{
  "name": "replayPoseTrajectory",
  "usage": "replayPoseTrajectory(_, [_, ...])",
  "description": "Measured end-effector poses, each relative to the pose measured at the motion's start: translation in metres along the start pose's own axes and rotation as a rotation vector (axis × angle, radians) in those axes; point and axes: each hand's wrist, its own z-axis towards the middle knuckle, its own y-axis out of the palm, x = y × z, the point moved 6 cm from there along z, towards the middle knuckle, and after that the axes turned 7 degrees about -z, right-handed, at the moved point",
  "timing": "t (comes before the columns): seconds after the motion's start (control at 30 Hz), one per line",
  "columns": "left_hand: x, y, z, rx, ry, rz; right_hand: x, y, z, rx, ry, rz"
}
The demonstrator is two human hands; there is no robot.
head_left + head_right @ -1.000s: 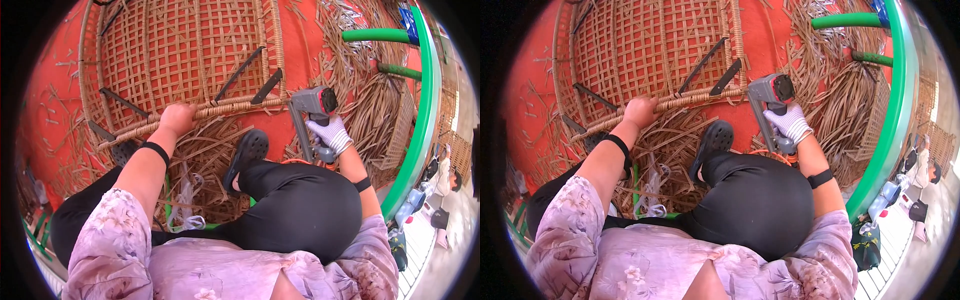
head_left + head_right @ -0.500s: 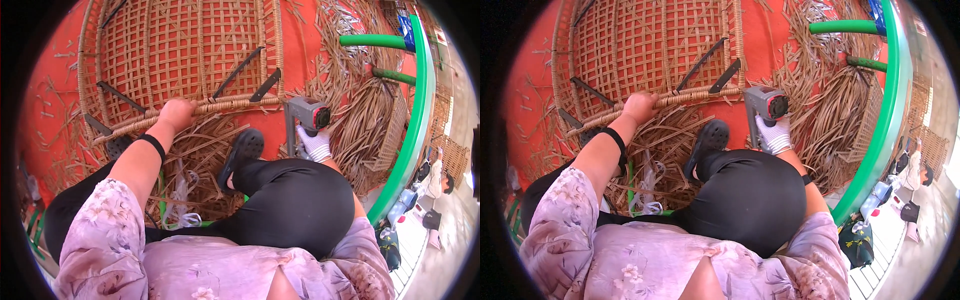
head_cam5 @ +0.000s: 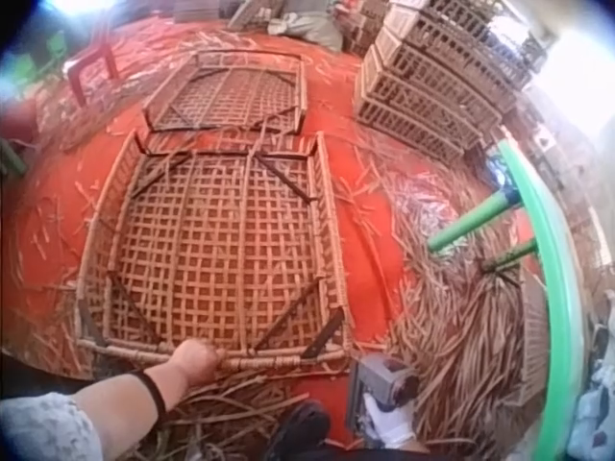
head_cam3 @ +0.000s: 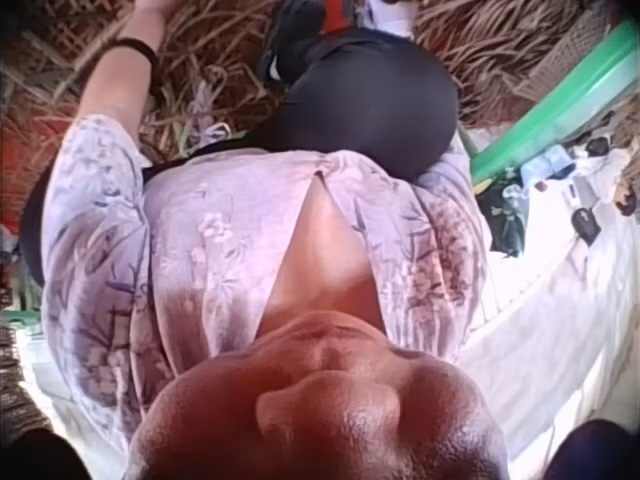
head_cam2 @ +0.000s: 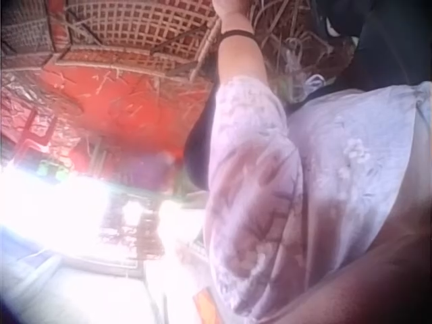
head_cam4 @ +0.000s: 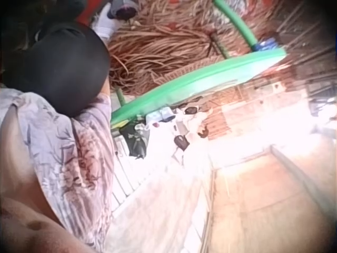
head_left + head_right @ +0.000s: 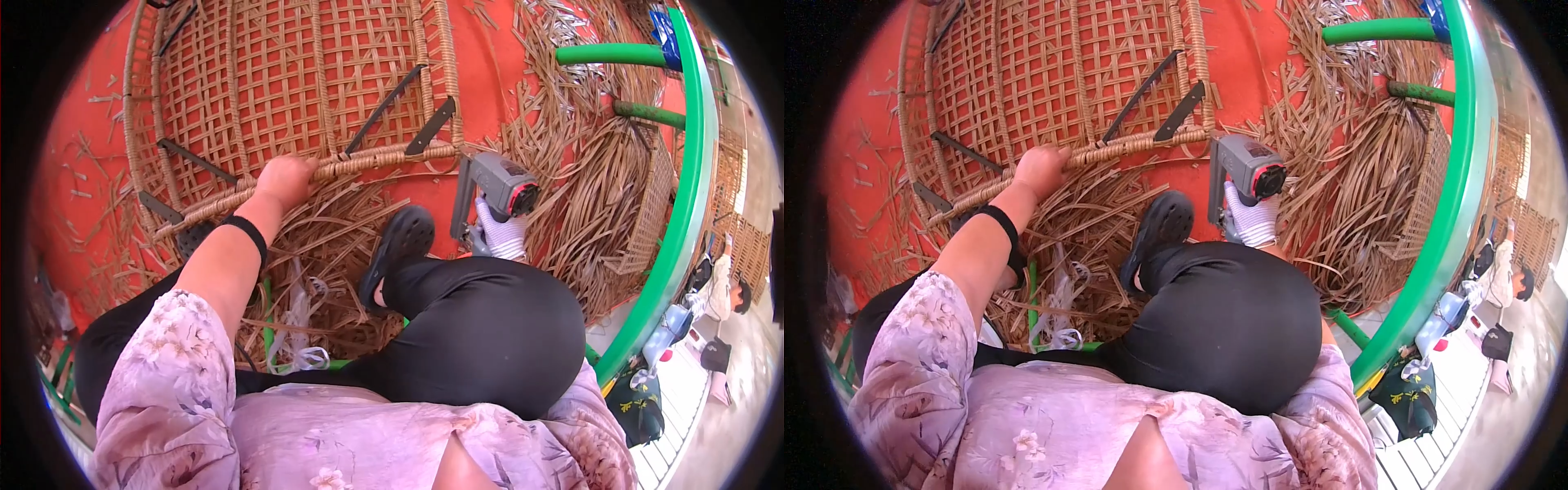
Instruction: Assembling and weaving wicker furniture components using a pneumatic stapler and hand tools in a factory setting.
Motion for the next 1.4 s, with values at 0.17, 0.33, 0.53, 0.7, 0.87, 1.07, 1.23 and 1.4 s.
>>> replayPoseTrajectory(0.17, [0.001,-0.002,0.003,0.022,-0.011,-0.037,-0.001,-0.003,0.002,0.02,-0.025,0.009])
replayPoseTrajectory(0.33, [0.002,-0.002,0.005,0.031,-0.016,-0.027,0.007,-0.005,0.009,0.082,-0.091,-0.18])
replayPoseTrajectory(0.53, [-0.002,0.004,0.004,0.022,0.024,0.01,-0.016,-0.009,-0.002,-0.037,0.005,-0.018])
replayPoseTrajectory(0.7, [0.008,-0.008,0.005,-0.063,-0.106,-0.022,-0.062,-0.044,-0.036,0.066,-0.003,0.035])
replayPoseTrajectory(0.87, [0.006,-0.015,-0.008,-0.164,-0.241,-0.121,-0.115,-0.11,-0.082,0.247,-0.221,0.007])
replayPoseTrajectory(1.07, [-0.002,-0.041,-0.019,-0.189,-0.29,-0.244,-0.13,-0.219,-0.127,0.489,-0.21,0.323])
replayPoseTrajectory(1.23, [-0.012,-0.098,-0.039,-0.109,-0.149,-0.329,-0.092,-0.326,-0.15,0.408,-0.201,0.661])
replayPoseTrajectory(1.4, [-0.012,-0.199,-0.088,0.096,-0.131,-0.438,-0.052,-0.387,-0.161,0.446,-0.19,0.787])
